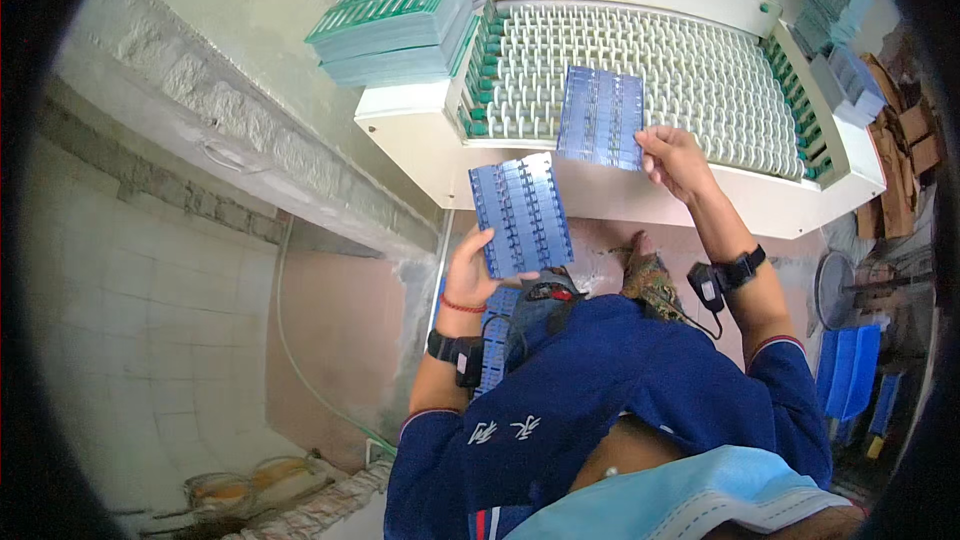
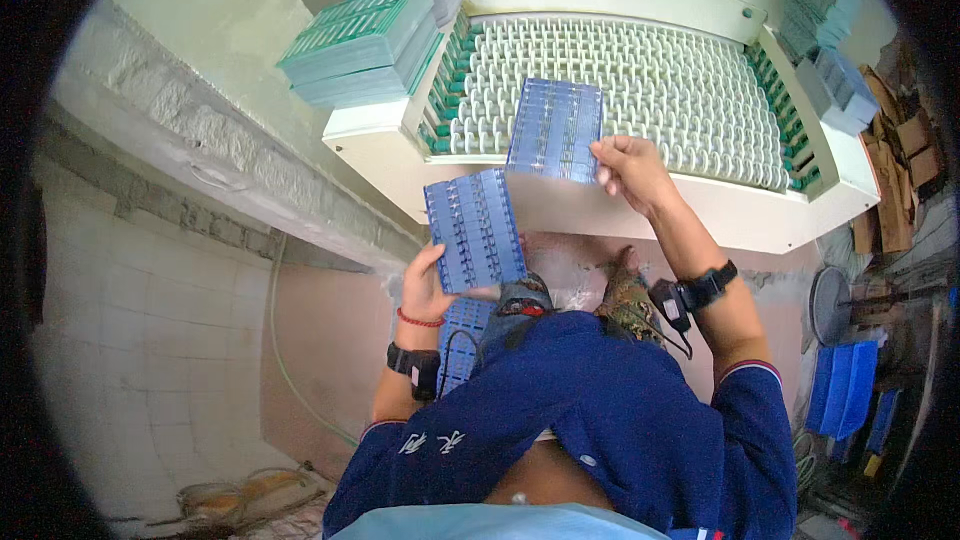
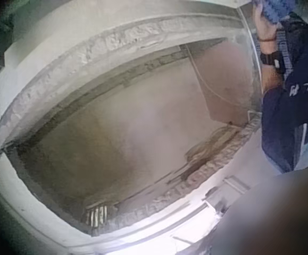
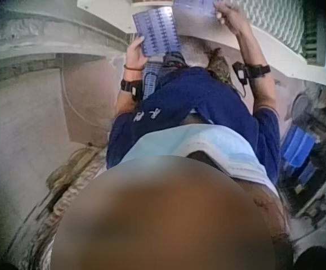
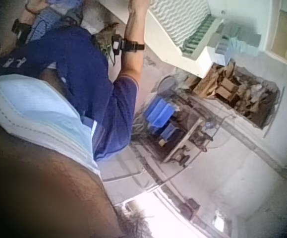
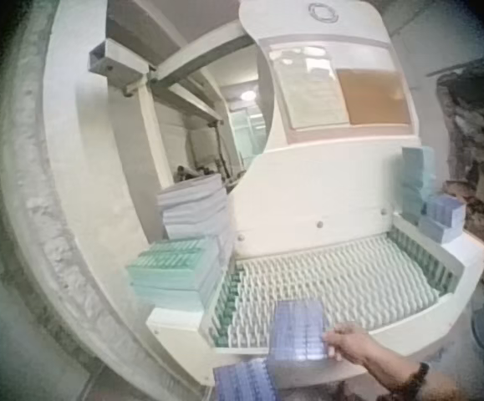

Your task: Manually loading small electronic circuit boards or components from shipping crates into a processing machine's loading rack.

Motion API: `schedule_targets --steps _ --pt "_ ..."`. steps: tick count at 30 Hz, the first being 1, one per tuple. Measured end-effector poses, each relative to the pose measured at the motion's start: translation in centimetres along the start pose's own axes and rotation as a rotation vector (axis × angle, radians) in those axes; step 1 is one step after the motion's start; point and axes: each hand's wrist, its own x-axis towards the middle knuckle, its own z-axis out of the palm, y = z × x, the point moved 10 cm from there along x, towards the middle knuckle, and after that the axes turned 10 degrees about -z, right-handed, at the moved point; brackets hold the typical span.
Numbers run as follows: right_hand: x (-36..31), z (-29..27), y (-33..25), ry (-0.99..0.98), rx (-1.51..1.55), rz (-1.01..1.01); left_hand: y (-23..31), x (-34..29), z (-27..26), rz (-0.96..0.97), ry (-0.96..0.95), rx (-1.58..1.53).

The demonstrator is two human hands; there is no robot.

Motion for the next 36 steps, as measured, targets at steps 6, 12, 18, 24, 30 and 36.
schedule_targets --steps 6,12,18,24,30,36 --pt "7.4 2.5 3.8 -0.060 0.011 0.068 0.3 -0.7 0.9 -0.029 -0.031 0.027" --pt "6.2 3.9 2.9 -0.042 -0.079 0.090 0.9 1.1 0.1 -0.020 0.091 0.133" --pt "-0.5 4.3 4.8 -0.260 -0.281 0.209 1.0 5.4 1.9 -0.007 0.101 0.236" --pt "3.5 -3.5 2.1 0.068 -0.147 0.017 2.0 7.4 2.3 0.055 0.145 0.270" --pt "5.2 -7.9 -3.0 0.239 -0.924 -0.048 1.2 7.5 1.0 -0.036 0.147 0.136" --pt "0.5 -1.0 1.3 -0.070 -0.465 -0.018 -1.3 9.9 2.5 -0.089 0.049 0.178"
